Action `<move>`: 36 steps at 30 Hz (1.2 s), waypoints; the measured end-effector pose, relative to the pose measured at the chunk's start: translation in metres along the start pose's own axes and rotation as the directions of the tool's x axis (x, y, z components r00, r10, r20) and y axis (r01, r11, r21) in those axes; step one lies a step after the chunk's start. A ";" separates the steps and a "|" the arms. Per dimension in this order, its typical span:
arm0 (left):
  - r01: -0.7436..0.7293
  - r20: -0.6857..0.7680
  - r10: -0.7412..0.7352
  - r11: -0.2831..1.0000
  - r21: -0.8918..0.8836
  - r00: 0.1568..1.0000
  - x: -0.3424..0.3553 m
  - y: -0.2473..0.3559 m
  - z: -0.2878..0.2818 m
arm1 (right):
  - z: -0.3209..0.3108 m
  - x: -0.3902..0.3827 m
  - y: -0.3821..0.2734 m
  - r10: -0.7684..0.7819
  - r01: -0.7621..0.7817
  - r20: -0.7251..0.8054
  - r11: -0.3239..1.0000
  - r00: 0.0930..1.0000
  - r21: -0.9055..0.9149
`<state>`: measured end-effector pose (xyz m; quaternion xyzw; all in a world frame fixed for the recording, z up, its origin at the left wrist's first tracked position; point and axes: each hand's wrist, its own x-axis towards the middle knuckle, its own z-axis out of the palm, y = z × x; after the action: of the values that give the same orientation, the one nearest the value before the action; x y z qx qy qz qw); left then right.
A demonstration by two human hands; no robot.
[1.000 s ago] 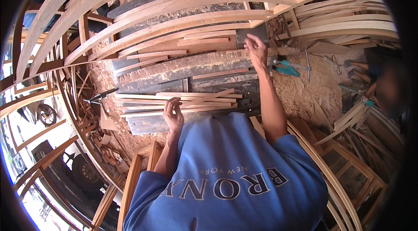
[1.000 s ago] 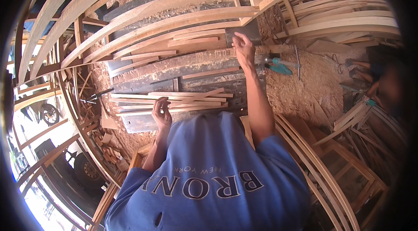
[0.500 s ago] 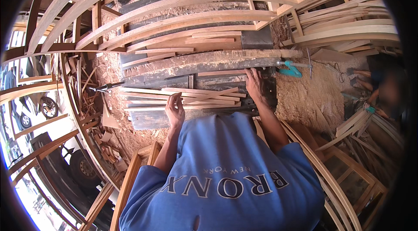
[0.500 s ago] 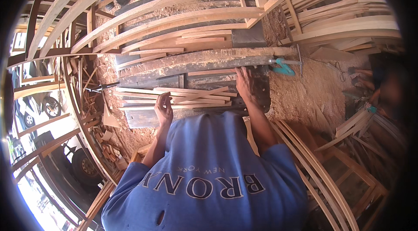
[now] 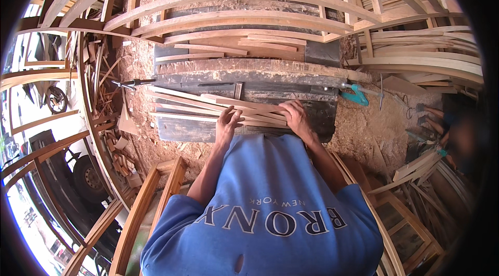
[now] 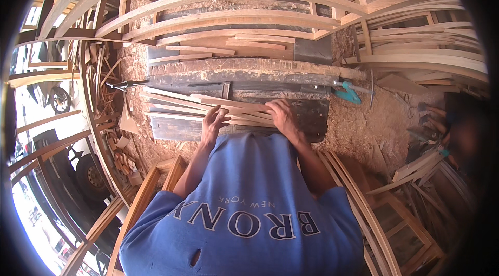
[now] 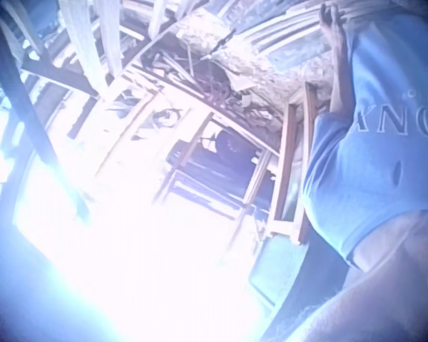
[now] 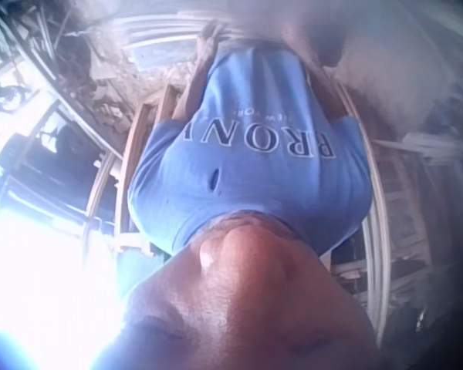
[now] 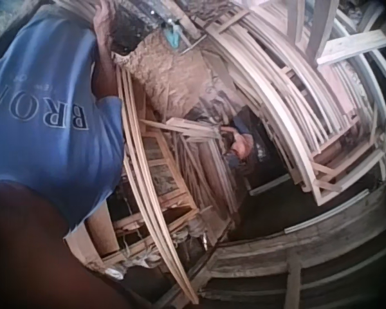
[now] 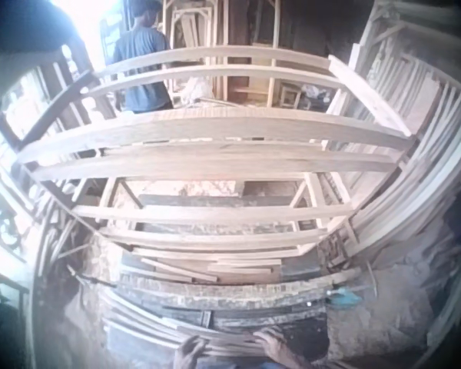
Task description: The person uses a hand saw to cut thin wooden strips on a workbench. They repeatedly position each strip, saw it to length, and place the cut pieces into a wooden frame structure nearby. The process is repeated for multiple strips throughout the clip.
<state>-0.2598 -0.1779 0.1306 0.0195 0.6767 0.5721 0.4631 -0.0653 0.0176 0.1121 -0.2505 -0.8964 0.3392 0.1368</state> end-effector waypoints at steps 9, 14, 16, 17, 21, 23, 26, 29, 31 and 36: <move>-0.309 -0.257 0.232 0.895 -0.321 0.938 0.025 0.037 -0.013 | -0.004 0.123 -0.028 -0.012 0.011 -0.006 0.996 1.000 -0.085; -0.328 -0.092 0.316 0.928 -0.179 0.944 0.035 0.066 -0.019 | -0.004 0.222 0.039 0.056 -0.071 -0.046 0.874 0.997 -0.481; -0.359 -0.146 0.331 0.895 -0.266 0.932 0.046 0.070 -0.014 | 0.001 0.233 0.061 0.108 -0.058 0.050 0.804 0.993 -0.592; -0.348 -0.155 0.314 0.884 -0.314 0.937 0.050 0.071 -0.013 | 0.002 0.236 0.068 0.025 -0.020 0.001 0.817 1.000 -0.576; -0.300 -0.274 0.224 0.912 -0.280 0.935 0.053 0.077 -0.018 | -0.010 0.223 0.060 0.000 -0.010 -0.020 0.880 1.000 -0.475; -0.365 -0.282 0.281 0.877 -0.312 0.917 0.052 0.080 -0.019 | -0.020 0.207 0.031 0.038 -0.059 -0.065 0.936 0.997 -0.347; -0.361 -0.222 0.301 0.877 -0.318 0.927 0.049 0.085 -0.014 | -0.026 0.169 -0.033 -0.026 0.024 -0.032 0.996 0.999 -0.082; -0.347 -0.137 0.320 0.891 -0.292 0.937 0.049 0.091 0.006 | -0.014 0.132 -0.096 -0.020 0.020 -0.003 0.987 1.000 0.159; -0.383 -0.092 0.375 0.863 -0.328 0.923 0.044 0.095 0.021 | -0.005 0.115 -0.122 0.049 -0.064 0.053 0.937 0.997 0.344; -0.235 0.041 0.315 0.781 -0.579 0.948 0.023 0.113 0.044 | 0.010 0.095 -0.138 0.230 -0.181 -0.012 0.796 0.973 0.578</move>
<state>-0.3014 -0.0927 0.2102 0.0183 0.4326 0.8058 0.4040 -0.1982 -0.0256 0.2052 -0.3072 -0.7139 0.5950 0.2046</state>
